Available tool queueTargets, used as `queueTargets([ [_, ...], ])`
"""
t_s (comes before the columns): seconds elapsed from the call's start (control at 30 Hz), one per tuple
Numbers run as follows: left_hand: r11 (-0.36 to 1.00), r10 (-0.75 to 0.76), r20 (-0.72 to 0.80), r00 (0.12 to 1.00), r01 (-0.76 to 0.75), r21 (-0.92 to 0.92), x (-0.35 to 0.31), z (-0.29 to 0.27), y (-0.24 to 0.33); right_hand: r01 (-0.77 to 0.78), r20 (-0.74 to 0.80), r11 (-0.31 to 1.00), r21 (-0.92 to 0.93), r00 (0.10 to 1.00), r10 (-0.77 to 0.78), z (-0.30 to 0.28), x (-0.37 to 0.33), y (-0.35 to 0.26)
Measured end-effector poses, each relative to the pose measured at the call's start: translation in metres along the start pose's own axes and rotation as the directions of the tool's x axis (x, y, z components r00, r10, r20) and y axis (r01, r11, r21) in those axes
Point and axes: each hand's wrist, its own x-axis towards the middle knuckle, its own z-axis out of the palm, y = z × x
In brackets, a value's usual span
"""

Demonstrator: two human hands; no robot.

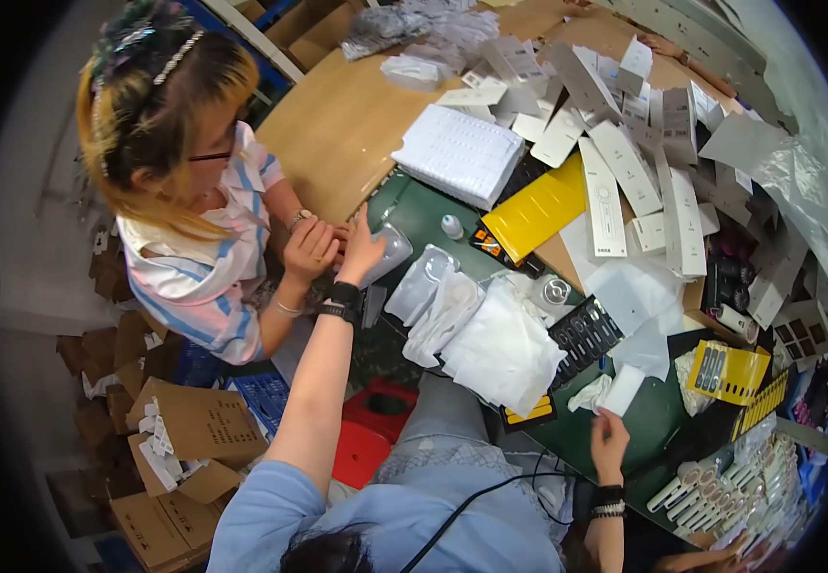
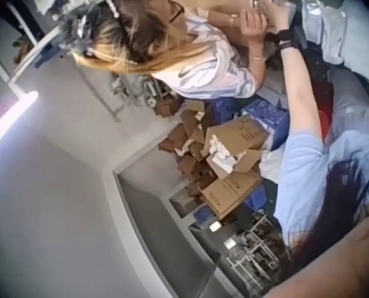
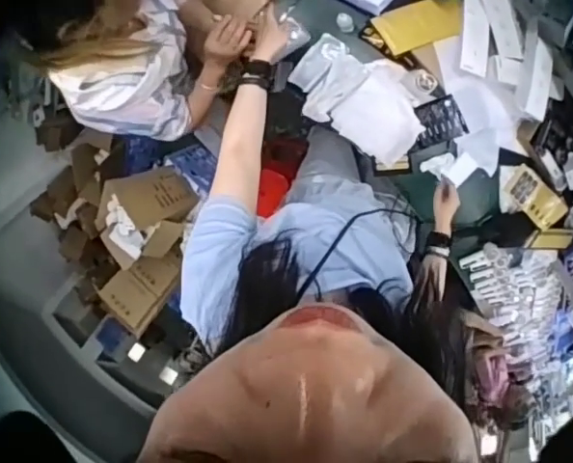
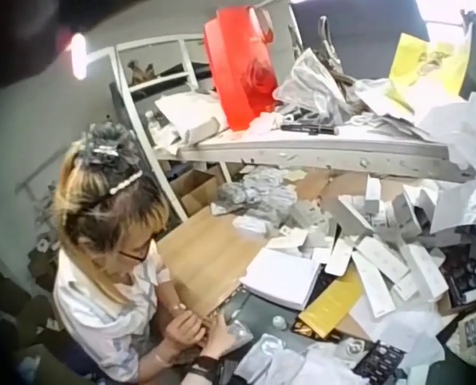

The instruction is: Cleaning handheld fans with a cloth and wrapping them in protective foam sheets for packaging.

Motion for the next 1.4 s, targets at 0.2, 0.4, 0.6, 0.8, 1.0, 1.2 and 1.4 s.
queueTargets([
  [0.2,0.964,0.123,0.099,0.987,-0.143,0.226,-0.049,0.003,-0.008,0.146,0.52,0.966,0.213,0.82,-0.238,0.085,0.07,-0.149],
  [0.4,0.934,0.302,0.095,0.949,-0.315,0.168,-0.067,0.009,0.018,0.549,0.458,0.83,0.098,0.715,-0.528,0.205,0.12,-0.203],
  [0.6,0.993,0.026,0.377,0.926,-0.067,0.094,-0.088,0.024,-0.005,0.675,0.67,0.706,-0.217,0.628,-0.395,0.244,0.121,-0.205],
  [0.8,0.984,0.055,0.395,0.917,-0.117,0.137,-0.089,0.032,-0.014,0.74,0.652,0.623,-0.252,0.606,-0.456,0.237,0.116,-0.206],
  [1.0,0.991,0.038,0.294,0.955,-0.074,0.111,-0.065,0.008,-0.029,0.9,0.702,0.401,-0.171,0.397,-0.591,0.249,0.137,-0.178],
  [1.2,0.977,0.004,0.267,0.964,-0.06,0.203,-0.028,-0.019,-0.048,0.931,0.776,0.357,-0.072,0.277,-0.566,0.249,0.139,-0.191],
  [1.4,0.96,-0.075,0.241,0.968,0.004,0.281,-0.009,-0.036,-0.071,0.961,0.748,0.255,0.11,0.089,-0.658,0.259,0.131,-0.244],
])
